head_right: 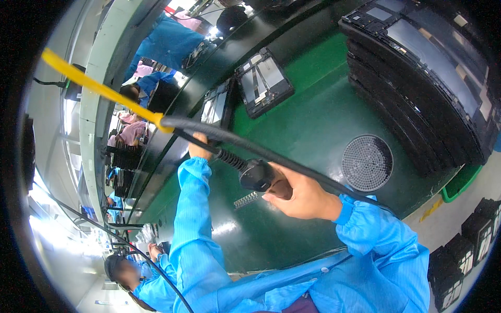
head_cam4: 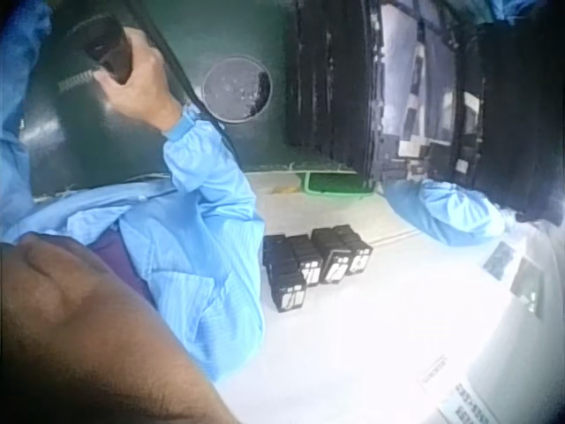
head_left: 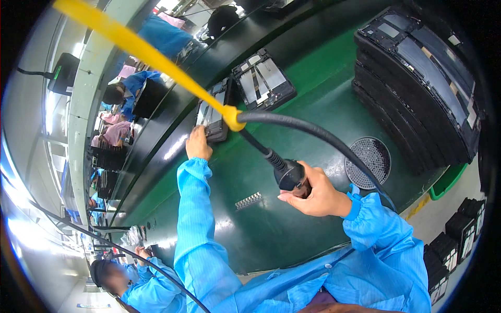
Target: The worker is remanufacturing tablet screens by installing internal components and fastening them with an electric screwdriver at an assembly line.
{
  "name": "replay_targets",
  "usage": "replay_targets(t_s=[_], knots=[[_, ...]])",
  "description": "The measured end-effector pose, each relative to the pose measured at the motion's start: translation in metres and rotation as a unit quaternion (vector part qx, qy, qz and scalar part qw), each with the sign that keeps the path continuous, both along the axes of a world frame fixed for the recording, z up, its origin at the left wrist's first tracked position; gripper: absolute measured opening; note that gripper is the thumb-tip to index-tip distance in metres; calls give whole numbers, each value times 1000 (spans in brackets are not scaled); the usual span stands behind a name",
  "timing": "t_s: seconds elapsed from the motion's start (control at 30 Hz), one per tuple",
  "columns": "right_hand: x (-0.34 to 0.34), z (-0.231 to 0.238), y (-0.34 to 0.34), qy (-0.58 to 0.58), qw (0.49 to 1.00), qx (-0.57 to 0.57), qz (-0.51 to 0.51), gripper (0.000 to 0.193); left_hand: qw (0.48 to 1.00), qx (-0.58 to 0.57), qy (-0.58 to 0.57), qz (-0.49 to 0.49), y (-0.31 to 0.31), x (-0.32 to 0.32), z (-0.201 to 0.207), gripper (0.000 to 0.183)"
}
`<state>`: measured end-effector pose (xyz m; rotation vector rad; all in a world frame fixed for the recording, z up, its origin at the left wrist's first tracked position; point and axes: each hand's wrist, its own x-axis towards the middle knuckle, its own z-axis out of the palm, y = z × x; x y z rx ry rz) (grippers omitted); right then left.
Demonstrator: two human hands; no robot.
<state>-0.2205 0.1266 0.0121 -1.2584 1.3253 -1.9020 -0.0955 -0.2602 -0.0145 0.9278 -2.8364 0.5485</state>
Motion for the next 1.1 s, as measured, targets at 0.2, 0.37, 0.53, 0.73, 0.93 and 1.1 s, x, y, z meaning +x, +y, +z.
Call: replay_targets(t_s=[0.2, 0.37, 0.53, 0.73, 0.93, 1.1], knots=[[-2, -9, 0, 4, 1000, -19, -12, 42, 979, -81, 187, -13, 44, -9, 66, 36], [0, -5, 2, 7, 1000, -2, -21, 40, 955, -134, 263, 0, 85, 22, 105, 28], [-13, 6, 9, -13, 995, 56, -80, 43, 921, -116, 324, -180, 166, 47, 112, 28], [-42, 6, 16, -13, 972, 53, -228, 35, 937, -10, 195, -291, 251, 52, 87, 47], [-48, 16, 20, -24, 970, 10, -242, 34, 935, 172, 168, -260, 334, 63, 31, 54], [-54, 19, 24, -22, 969, 29, -246, 35, 918, 251, 190, -241, 358, 62, -11, 57]])
